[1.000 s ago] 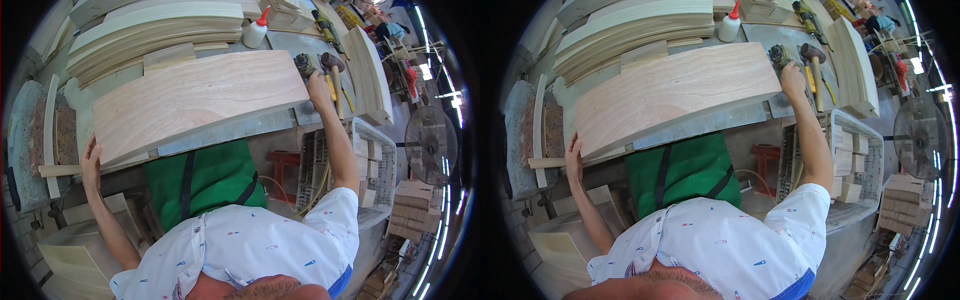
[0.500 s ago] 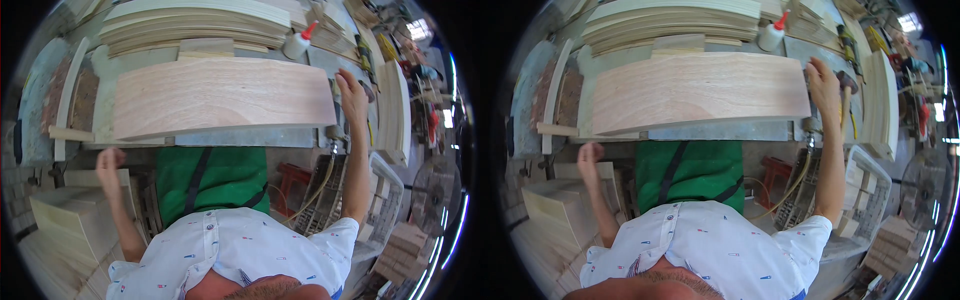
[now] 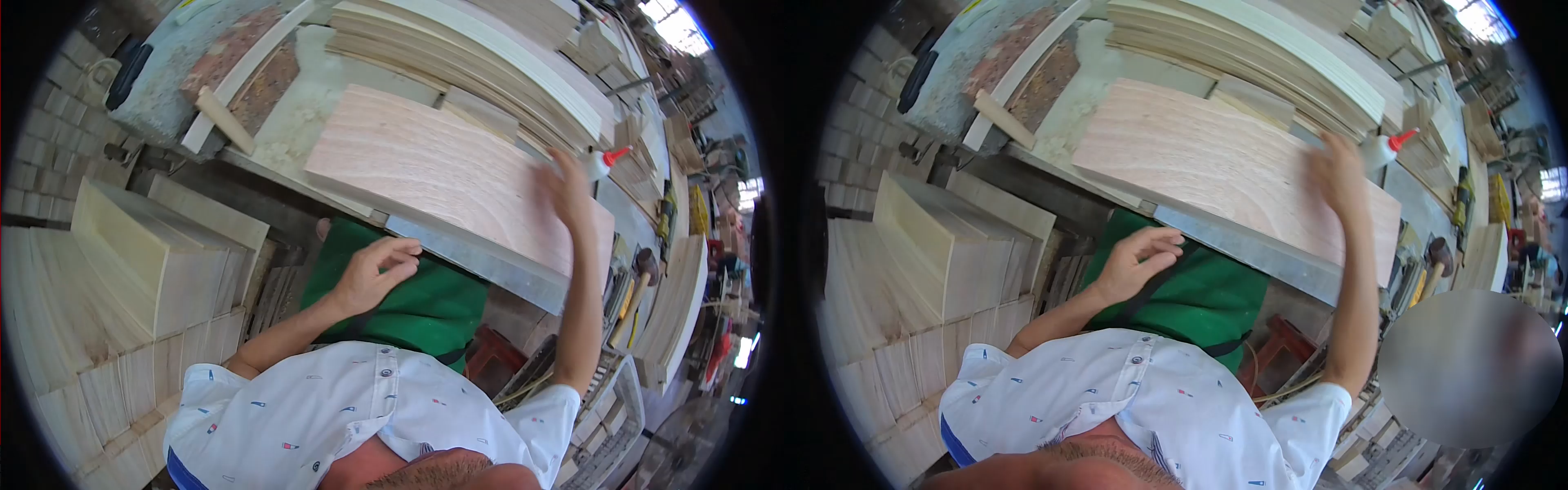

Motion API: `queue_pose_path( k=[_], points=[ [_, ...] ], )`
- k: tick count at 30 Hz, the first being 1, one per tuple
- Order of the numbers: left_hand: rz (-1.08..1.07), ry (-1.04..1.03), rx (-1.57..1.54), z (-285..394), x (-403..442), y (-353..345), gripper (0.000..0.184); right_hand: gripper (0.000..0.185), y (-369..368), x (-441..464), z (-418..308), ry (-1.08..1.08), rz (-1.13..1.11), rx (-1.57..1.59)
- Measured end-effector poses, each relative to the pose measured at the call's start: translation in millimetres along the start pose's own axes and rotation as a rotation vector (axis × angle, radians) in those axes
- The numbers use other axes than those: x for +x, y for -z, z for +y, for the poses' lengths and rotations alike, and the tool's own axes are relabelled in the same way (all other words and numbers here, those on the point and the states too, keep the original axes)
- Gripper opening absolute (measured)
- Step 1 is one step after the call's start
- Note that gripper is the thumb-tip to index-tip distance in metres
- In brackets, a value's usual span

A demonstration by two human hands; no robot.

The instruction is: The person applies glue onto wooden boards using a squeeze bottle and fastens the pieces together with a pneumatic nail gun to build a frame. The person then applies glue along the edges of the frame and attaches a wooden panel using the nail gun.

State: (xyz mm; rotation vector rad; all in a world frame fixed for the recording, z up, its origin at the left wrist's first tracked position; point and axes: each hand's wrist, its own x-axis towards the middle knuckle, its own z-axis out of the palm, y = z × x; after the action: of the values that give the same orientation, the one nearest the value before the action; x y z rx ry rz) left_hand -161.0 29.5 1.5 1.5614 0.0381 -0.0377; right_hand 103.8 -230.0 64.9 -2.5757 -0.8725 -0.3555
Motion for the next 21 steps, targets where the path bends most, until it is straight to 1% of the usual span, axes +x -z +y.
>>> queue_pose_path(
  k=[1,2,3,4,5,7,8,9,11,12,13,14,15,16,17,18,19,20,21],
  points=[
    [0.049,-0.001,-0.007,-1.6,-3.2,11.6,0.036,0.035,18.3,-12.0,10.9,-0.072,0.022,0.008],
    [0.098,-0.007,-0.014,-3.9,-5.7,22.8,0.034,0.037,35.0,-27.8,25.7,-0.244,0.044,-0.014],
    [0.147,-0.015,-0.023,-5.5,-8.3,33.3,0.033,0.040,43.0,-48.3,63.6,-0.312,0.098,-0.029],
    [0.166,-0.010,0.054,-6.1,-12.4,41.7,0.037,0.041,57.2,-69.1,89.0,-0.403,0.132,-0.015],
    [0.265,-0.043,0.043,-9.0,-14.6,47.5,0.038,0.044,66.7,-92.5,121.4,-0.513,0.165,0.038],
    [0.453,-0.107,0.024,-19.5,-16.9,57.0,0.041,0.046,100.4,-116.0,87.5,-0.733,0.179,0.086],
    [0.528,-0.093,0.020,-24.2,-16.3,65.8,0.046,0.047,103.7,-134.4,95.0,-0.801,0.230,0.227],
    [0.614,-0.122,0.009,-26.4,-13.2,73.4,0.050,0.048,102.7,-149.9,103.9,-0.869,0.278,0.371],
    [0.749,-0.227,0.259,-19.2,-5.3,87.8,0.053,0.048,95.9,-171.9,107.7,-0.902,0.289,0.530],
    [0.768,-0.247,0.304,-21.0,-2.9,97.8,0.054,0.048,91.2,-180.9,109.7,-0.926,0.303,0.605],
    [0.759,-0.275,0.334,-24.3,0.9,106.1,0.055,0.049,83.0,-187.8,116.5,-0.907,0.299,0.603],
    [0.762,-0.253,0.232,-22.3,4.0,108.0,0.055,0.051,86.5,-198.3,125.3,-0.912,0.322,0.565],
    [0.733,-0.214,0.116,-18.3,6.6,110.2,0.055,0.047,89.9,-197.7,116.2,-0.915,0.335,0.435],
    [0.699,-0.188,0.078,-16.8,9.7,116.2,0.053,0.043,93.0,-195.3,113.8,-0.864,0.279,0.227],
    [0.697,-0.208,0.097,-18.5,16.4,119.8,0.049,0.040,93.3,-194.3,122.0,-0.766,0.236,0.056],
    [0.673,-0.199,0.082,-15.3,23.0,122.5,0.048,0.042,94.0,-186.9,115.0,-0.736,0.198,-0.129],
    [0.667,-0.194,0.076,-11.8,29.9,124.9,0.047,0.046,98.3,-182.3,125.4,-0.796,0.005,-0.138],
    [0.653,-0.173,0.066,-11.3,37.7,127.7,0.046,0.052,76.3,-201.5,172.8,-0.799,0.078,-0.052],
    [0.653,-0.152,0.066,-9.1,43.7,128.4,0.046,0.057,81.8,-185.5,153.4,-0.862,-0.011,-0.059]
  ],
)
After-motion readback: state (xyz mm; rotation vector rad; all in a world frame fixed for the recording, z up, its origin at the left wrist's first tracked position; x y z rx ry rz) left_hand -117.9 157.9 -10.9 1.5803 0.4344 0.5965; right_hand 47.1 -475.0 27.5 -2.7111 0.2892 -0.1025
